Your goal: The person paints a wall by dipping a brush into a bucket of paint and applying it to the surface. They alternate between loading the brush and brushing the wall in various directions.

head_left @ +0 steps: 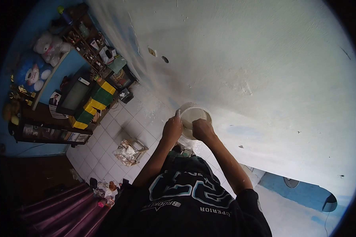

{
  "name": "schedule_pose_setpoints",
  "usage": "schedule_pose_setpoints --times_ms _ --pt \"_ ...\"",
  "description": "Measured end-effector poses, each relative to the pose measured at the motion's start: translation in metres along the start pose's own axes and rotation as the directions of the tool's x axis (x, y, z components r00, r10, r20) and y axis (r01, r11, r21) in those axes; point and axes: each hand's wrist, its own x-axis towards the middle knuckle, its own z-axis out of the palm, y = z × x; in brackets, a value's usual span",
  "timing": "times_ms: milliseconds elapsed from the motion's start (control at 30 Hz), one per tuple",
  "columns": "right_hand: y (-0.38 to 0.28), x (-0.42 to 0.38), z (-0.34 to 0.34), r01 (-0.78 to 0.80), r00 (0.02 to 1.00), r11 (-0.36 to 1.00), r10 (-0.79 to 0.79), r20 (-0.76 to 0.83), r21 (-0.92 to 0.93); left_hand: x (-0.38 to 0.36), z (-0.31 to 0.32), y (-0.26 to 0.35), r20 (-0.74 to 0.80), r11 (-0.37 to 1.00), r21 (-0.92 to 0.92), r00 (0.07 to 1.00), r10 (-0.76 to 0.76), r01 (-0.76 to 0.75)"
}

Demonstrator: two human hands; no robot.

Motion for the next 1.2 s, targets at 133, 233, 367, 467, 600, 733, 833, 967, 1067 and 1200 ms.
schedule_pose_setpoints --times_ms 133,233,367,467,600,733,833,967,1067,1200 --pt "-0.004 -0.006 -0.008 -0.020 0.999 1.000 0.020 -0.035 0.005 0.001 -0.001 -0.001 -0.016 1.000 0.012 1.000 -0.004 0.004" --pt "-0.013 -0.024 -0.034 -0.048 0.994 0.996 0.056 -0.098 0.075 0.006 0.005 -0.013 -0.011 1.000 0.010 1.000 -0.020 0.020" --pt "-0.007 -0.061 -0.082 -0.092 0.979 0.968 0.131 -0.157 0.234 0.015 0.002 -0.013 -0.003 0.998 -0.049 0.999 -0.042 0.042" --pt "0.025 -0.087 -0.086 0.048 0.912 0.882 0.152 -0.381 0.468 0.028 0.002 -0.011 0.006 0.998 -0.052 1.000 -0.017 0.017" --pt "0.054 -0.119 -0.092 -0.065 0.897 0.540 0.400 -0.188 0.839 0.045 0.002 0.011 0.033 0.993 -0.116 0.999 0.038 -0.034" --pt "0.072 -0.149 -0.083 0.035 0.809 0.250 0.562 -0.175 0.968 0.048 -0.015 0.061 0.160 0.966 -0.255 0.987 -0.006 0.047" --pt "0.085 -0.168 -0.078 0.111 0.699 0.182 0.685 -0.207 0.977 0.058 0.008 0.059 0.095 0.974 -0.194 0.986 0.137 -0.117" --pt "0.100 -0.179 -0.068 0.353 0.441 0.200 0.826 -0.352 0.914 0.057 0.026 0.063 0.117 0.973 -0.174 0.978 0.172 -0.151" --pt "0.117 -0.175 -0.064 0.470 0.260 0.263 0.871 -0.417 0.843 0.044 0.019 0.081 0.187 0.983 -0.166 0.976 0.112 -0.081" --pt "0.146 -0.159 -0.040 0.524 0.160 0.231 0.919 -0.361 0.820 0.030 0.018 0.091 0.220 0.991 -0.124 0.973 0.072 -0.045"
